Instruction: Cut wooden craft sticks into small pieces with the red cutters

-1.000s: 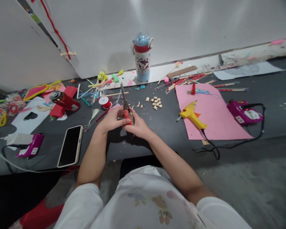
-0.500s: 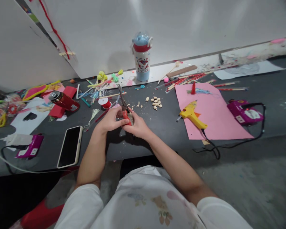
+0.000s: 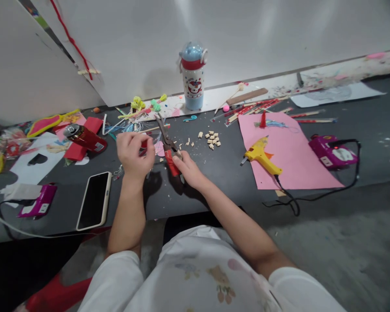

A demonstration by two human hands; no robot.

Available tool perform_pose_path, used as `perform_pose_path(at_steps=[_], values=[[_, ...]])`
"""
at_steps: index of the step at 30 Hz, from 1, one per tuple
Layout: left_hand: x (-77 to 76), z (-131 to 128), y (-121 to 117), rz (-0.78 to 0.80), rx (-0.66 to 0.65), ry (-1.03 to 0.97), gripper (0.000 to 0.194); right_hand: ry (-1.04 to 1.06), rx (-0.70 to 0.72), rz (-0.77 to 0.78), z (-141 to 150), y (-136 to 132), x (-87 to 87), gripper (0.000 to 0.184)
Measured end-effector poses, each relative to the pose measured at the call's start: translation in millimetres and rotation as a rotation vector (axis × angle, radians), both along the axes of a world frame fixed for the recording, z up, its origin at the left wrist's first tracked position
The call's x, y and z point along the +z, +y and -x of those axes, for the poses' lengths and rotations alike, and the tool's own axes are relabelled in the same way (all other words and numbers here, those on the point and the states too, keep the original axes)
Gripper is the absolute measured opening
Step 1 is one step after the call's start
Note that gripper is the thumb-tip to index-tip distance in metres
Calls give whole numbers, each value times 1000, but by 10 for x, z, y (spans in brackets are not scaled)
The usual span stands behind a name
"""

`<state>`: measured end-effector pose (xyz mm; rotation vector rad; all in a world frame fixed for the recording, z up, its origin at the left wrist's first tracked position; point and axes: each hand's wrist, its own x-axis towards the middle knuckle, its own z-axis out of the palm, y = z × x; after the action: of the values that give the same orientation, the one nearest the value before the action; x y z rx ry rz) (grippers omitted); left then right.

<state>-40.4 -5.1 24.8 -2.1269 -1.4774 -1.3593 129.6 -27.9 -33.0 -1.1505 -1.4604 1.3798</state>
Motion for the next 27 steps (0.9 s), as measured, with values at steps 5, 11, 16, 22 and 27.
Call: perform_pose_path(at_steps=[5,11,16,22,27], values=[[-2,76,60,27,26,104,24,-71,33,33,11,18,-42,22],[-52,136,115,12,-4,122,16,-105,84,-49,-17,-49,32,24],[-71,164,122,-97,-81,142,16,-92,129,-59,-25,-62,65,25],[-18,157,103,-93,-99,267,18,-70,141,-59,-36,-66,88,25],[23,140,78,-22,-61,282,24,-83,131,-59,-29,-62,72,26]])
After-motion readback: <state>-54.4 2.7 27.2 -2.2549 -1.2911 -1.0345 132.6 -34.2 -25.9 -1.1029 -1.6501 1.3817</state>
